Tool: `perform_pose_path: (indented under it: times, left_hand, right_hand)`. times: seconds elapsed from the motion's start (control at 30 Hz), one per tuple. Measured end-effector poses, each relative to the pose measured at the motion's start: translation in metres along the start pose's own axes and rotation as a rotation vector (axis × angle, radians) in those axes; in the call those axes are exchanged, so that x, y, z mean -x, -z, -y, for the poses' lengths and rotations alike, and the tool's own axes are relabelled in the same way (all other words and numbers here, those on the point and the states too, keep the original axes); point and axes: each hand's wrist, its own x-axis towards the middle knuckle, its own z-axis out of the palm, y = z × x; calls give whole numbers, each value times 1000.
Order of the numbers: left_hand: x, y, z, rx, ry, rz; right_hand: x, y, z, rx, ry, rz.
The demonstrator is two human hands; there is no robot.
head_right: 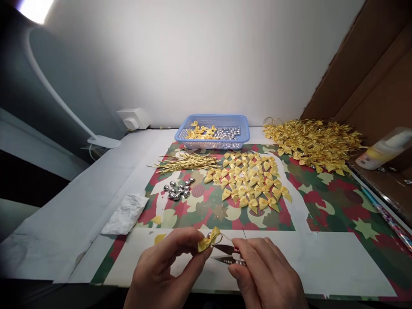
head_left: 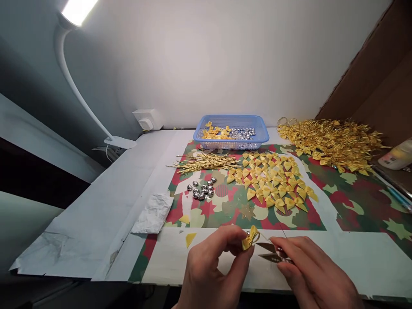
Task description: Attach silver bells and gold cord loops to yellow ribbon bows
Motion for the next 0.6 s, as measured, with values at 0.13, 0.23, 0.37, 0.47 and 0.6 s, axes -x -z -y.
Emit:
perform_pose_path:
  times: [0.13, 0.23, 0.37, 0.47, 0.6]
  left_hand:
    - [2, 3, 1, -35, -18, 2]
    - [2, 3, 0, -43, -14, 5]
    - [3, 3, -2, -53, -61, -20]
    - [4, 4, -1, -65, -82, -1]
    - [5, 5, 4, -79, -131, 72]
  right_hand:
    - [0, -5, -4, 74, 54, 8]
    - [1, -6, -5, 138, 76, -15]
    - [-2, -2, -9, 237, 158, 35]
    - [-4, 2, -12, 273, 213, 83]
    - [-6, 2, -10, 236, 193, 72]
